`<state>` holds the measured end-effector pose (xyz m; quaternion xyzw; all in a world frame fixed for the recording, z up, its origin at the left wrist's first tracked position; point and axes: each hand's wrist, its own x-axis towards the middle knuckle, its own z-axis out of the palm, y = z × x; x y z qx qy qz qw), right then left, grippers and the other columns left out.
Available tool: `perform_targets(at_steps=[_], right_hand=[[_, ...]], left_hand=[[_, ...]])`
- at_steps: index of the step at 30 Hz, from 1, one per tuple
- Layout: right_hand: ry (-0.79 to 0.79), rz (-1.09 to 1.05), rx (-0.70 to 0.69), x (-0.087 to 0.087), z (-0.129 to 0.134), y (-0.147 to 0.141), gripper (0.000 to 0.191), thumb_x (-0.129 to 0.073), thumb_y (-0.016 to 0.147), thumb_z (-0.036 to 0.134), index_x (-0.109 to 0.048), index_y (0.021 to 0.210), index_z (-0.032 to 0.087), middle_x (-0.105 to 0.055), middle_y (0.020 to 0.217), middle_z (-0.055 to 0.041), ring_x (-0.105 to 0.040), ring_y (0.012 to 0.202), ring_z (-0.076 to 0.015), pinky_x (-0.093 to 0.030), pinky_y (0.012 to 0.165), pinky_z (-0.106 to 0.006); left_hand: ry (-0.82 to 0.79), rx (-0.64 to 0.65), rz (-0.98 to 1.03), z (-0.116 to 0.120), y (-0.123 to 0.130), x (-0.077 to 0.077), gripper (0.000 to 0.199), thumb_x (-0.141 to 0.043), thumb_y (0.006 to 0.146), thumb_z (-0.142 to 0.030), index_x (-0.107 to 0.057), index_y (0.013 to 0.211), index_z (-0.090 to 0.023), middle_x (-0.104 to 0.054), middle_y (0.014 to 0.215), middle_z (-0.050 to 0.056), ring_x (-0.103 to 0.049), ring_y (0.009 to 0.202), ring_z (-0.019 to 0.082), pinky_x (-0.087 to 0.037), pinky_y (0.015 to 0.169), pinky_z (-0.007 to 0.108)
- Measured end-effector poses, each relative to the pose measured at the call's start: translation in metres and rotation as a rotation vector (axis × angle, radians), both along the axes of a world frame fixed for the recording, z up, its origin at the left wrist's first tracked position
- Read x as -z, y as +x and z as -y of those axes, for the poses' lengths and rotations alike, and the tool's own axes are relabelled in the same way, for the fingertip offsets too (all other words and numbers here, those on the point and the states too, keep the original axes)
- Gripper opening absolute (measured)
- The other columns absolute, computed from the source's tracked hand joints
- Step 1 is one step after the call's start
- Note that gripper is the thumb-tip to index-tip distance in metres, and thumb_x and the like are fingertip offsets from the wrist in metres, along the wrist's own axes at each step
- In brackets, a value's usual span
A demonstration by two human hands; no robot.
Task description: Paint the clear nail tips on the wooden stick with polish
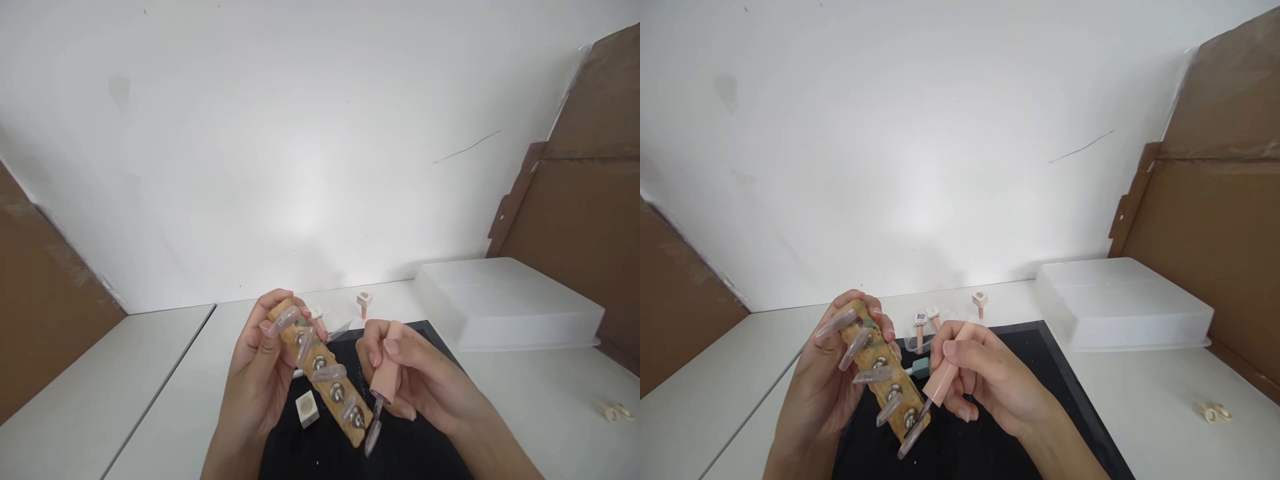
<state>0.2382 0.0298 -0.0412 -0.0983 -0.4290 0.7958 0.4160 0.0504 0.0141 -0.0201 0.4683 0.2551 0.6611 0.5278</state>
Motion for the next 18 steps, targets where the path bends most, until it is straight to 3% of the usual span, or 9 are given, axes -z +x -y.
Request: perform_targets(at_steps=[18], right_hand=[[-0.014,0.016,-0.025,0.0030,0.0002,-0.0022,0.030,-0.077,0.079,0.041,-0.065,0.070,0.015,-0.060,0.051,0.0047,-0.039,0.029,-0.0017,-0.027,0.029,-0.013]], left_hand=[[-0.013,0.008,0.034,-0.0002,0.0048,-0.0033,0.024,-0.071,0.081,-0.042,-0.069,0.096,-0.024,-0.062,0.084,0.001,-0.062,0.067,0.013,-0.059,0.056,0.024]])
